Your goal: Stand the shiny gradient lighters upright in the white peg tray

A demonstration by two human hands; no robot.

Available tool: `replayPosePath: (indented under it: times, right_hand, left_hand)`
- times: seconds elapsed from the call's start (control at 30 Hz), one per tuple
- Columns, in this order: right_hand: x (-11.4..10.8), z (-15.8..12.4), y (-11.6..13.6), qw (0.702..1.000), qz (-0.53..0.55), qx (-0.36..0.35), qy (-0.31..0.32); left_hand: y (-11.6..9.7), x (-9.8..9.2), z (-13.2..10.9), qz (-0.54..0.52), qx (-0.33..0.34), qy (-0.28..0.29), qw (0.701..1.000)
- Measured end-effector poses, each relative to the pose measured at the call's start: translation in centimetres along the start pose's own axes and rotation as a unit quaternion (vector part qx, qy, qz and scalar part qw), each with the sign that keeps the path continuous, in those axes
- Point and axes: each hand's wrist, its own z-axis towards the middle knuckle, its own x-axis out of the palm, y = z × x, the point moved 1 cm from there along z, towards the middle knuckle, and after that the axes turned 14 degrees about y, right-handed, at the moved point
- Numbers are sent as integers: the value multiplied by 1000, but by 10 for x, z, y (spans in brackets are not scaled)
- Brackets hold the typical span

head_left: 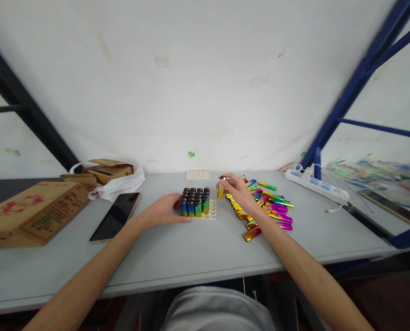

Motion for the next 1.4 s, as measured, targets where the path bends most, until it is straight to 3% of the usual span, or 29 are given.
replayPosePath:
  times: [0.17, 0.33, 0.5, 0.7, 1.03, 1.4]
  right_hand:
    - [9, -2, 9, 999, 42, 3, 14]
    - [15, -3, 11, 995, 52, 74, 38]
    - [18, -3, 10, 996, -62, 63, -2]
    - [19, -4, 4, 970, -232, 51, -52]
    - [20, -6, 13, 956, -293, -5, -18]
    - [14, -6, 12, 941, -338, -12, -9]
  left_hand:
    - [1, 0, 0, -9, 4, 2, 1000]
    - [1, -1, 0, -15, 2, 5, 1000]
    - [0, -1, 0, -9, 6, 2, 1000]
    - [-1, -1, -1, 7, 9, -1, 1000]
    - [2, 0, 1, 25, -9, 11, 1000]
    - [-1, -1, -1, 24, -12, 13, 1000]
